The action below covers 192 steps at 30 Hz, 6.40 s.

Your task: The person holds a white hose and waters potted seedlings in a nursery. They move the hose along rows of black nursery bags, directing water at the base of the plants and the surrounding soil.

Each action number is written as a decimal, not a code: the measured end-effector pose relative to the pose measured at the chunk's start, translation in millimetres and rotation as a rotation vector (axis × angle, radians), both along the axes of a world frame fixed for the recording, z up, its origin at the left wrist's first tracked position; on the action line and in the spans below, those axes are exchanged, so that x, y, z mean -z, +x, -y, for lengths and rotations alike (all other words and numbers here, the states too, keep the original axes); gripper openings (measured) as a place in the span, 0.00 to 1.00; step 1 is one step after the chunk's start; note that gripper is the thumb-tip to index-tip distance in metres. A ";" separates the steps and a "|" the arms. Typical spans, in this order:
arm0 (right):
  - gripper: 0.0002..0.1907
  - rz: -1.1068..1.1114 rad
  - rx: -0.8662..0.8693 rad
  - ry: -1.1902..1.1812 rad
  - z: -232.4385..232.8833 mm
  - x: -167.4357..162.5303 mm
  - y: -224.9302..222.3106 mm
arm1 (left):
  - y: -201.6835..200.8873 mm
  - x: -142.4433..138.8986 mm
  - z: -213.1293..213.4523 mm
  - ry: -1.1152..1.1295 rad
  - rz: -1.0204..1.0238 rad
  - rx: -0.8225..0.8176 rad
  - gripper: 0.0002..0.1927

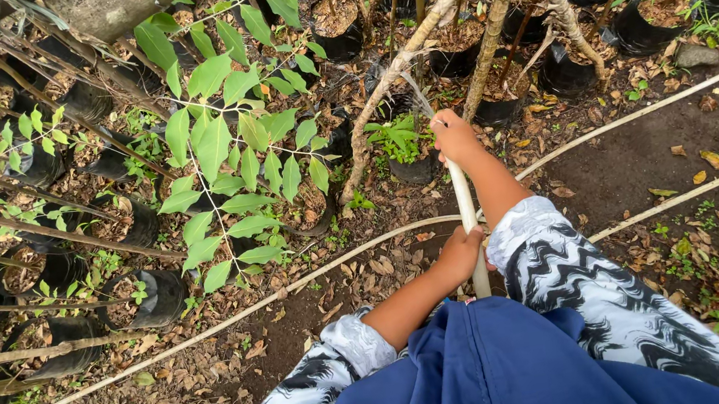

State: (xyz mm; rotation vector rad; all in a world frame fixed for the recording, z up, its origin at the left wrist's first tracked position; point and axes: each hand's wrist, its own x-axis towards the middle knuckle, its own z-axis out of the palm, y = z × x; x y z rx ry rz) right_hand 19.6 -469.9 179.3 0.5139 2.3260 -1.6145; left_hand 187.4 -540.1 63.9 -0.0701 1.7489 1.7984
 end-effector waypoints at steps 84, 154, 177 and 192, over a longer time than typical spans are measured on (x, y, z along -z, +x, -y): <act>0.12 0.009 -0.001 -0.006 -12.6 5.4 18.9 | 20.0 7.3 -14.4 0.032 0.002 0.004 0.18; 0.12 -0.072 0.033 0.016 -8.8 4.8 18.2 | 15.6 5.5 -8.3 0.029 -0.001 0.011 0.19; 0.12 0.015 -0.013 0.007 3.4 18.5 38.8 | 46.8 13.3 3.7 -0.056 -0.007 0.004 0.22; 0.11 0.148 0.078 0.069 5.7 33.0 95.2 | 107.5 24.8 21.0 -0.149 -0.042 0.119 0.25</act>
